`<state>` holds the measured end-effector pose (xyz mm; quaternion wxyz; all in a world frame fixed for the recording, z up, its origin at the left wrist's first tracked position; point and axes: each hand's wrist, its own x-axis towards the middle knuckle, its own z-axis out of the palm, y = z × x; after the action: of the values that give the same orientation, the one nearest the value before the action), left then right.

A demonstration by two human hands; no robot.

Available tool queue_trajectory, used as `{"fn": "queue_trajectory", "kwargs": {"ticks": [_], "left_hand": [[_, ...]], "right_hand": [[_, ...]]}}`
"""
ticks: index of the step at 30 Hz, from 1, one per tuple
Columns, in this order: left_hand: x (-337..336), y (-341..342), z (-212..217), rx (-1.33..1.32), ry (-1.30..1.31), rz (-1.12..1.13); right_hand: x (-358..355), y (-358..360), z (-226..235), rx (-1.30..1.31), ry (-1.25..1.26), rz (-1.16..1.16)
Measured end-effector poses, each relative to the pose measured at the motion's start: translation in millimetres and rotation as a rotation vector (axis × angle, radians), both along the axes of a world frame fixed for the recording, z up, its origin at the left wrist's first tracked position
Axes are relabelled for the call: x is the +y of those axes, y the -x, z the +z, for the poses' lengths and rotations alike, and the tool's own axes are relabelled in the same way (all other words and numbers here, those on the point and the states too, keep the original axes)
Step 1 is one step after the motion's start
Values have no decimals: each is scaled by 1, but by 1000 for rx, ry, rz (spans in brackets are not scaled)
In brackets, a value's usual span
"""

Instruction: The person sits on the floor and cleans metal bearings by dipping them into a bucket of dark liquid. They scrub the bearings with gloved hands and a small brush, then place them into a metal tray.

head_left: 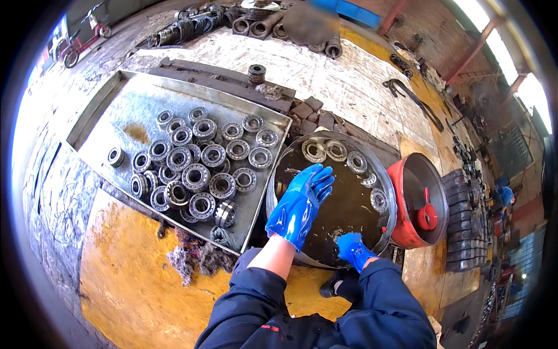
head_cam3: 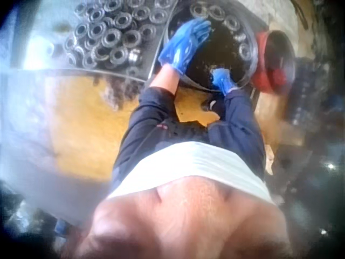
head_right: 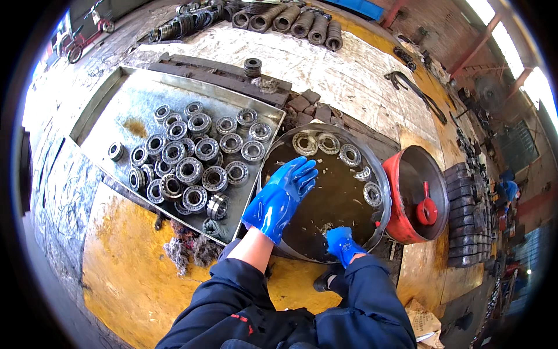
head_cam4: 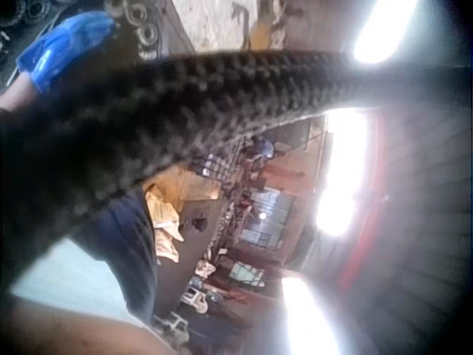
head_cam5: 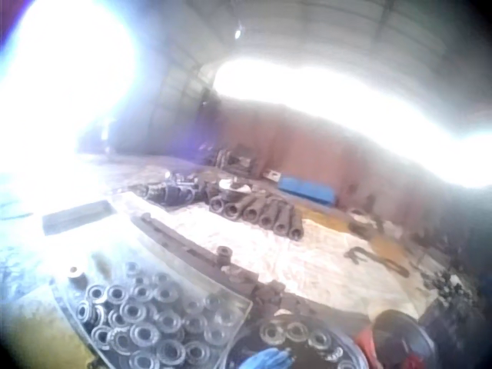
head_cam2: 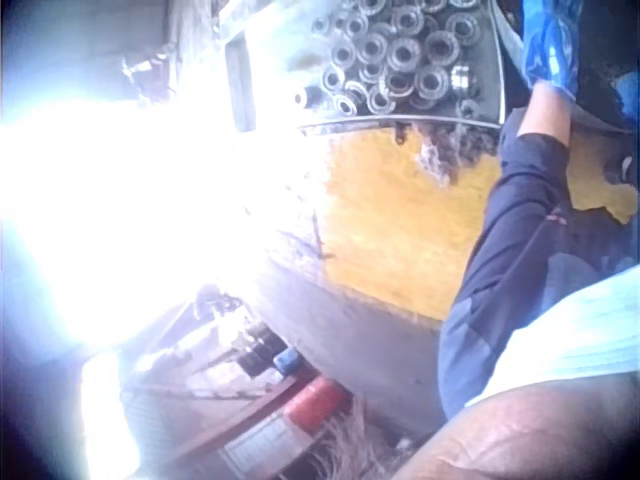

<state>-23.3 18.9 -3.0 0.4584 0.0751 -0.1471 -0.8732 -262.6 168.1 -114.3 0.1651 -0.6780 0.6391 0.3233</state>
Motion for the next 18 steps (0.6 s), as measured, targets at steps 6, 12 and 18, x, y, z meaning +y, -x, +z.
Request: {"fn": "queue_trajectory", "kwargs": {"ticks": [6, 12, 18], "left_hand": [[2, -8, 9, -23, 10, 19], [-3, 2, -5, 33, 25, -11], [-2, -3, -1, -38, 17, 3]], "right_hand": [[2, 9, -4, -133, 120, -245], [7, 25, -43, -110, 168, -475], [-7, 10, -12, -44, -6, -2]]}}
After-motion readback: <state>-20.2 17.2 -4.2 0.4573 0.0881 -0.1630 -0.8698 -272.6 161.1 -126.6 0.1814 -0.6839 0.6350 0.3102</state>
